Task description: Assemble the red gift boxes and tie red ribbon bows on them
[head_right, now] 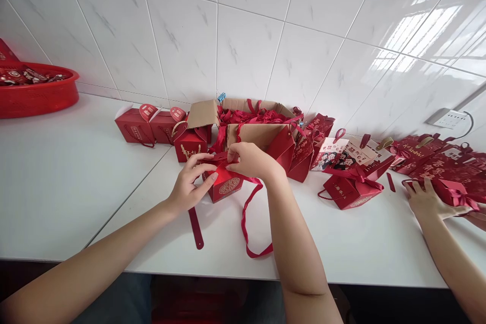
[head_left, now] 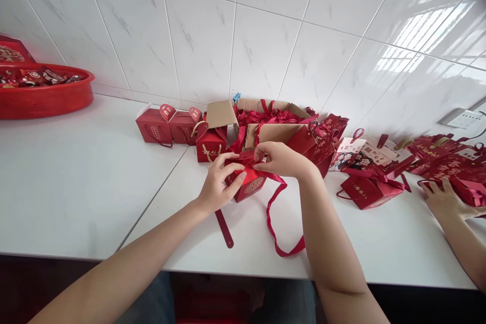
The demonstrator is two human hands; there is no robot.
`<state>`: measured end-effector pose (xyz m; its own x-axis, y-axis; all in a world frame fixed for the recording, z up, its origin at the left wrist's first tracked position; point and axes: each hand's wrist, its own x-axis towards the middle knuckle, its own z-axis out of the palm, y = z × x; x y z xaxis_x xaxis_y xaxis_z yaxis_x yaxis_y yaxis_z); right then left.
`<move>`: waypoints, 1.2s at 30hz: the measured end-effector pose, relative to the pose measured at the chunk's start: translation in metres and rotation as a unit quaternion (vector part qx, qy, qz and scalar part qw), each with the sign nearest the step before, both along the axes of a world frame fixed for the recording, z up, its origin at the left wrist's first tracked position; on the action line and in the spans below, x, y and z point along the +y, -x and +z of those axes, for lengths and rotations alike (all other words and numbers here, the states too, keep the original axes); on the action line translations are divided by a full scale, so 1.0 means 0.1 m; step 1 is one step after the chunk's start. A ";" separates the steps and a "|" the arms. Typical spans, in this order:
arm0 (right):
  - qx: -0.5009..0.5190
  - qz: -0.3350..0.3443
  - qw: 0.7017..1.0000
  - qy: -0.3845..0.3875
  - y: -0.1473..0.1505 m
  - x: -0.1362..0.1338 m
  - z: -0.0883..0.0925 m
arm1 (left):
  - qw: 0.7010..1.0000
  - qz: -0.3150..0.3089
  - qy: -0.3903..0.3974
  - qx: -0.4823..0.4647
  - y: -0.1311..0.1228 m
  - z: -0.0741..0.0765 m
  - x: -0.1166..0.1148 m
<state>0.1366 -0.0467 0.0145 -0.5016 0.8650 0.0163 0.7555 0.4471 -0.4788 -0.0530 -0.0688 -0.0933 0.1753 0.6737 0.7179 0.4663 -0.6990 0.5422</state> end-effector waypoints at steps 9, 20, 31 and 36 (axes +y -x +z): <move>0.058 0.102 0.991 0.058 -0.06 0.06 0.01 | 0.999 0.008 -0.020 0.037 0.01 0.02 -0.05; 0.078 0.136 0.983 0.093 -0.12 0.08 0.04 | 0.999 -0.033 -0.014 0.019 0.05 0.05 -0.05; 0.443 -0.009 0.885 -0.142 -0.32 -0.02 0.11 | 0.996 -0.019 -0.077 -0.030 0.05 0.01 0.04; 0.606 -0.072 0.715 -0.342 -0.41 -0.17 0.24 | 0.996 -0.007 -0.072 -0.042 0.05 0.05 0.01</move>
<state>0.1777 -0.0635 0.0386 0.3324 0.4884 0.8068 0.0333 0.8489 -0.5276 -0.0583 -0.0674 -0.0882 0.1187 0.5600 0.8200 0.4128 -0.7789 0.4722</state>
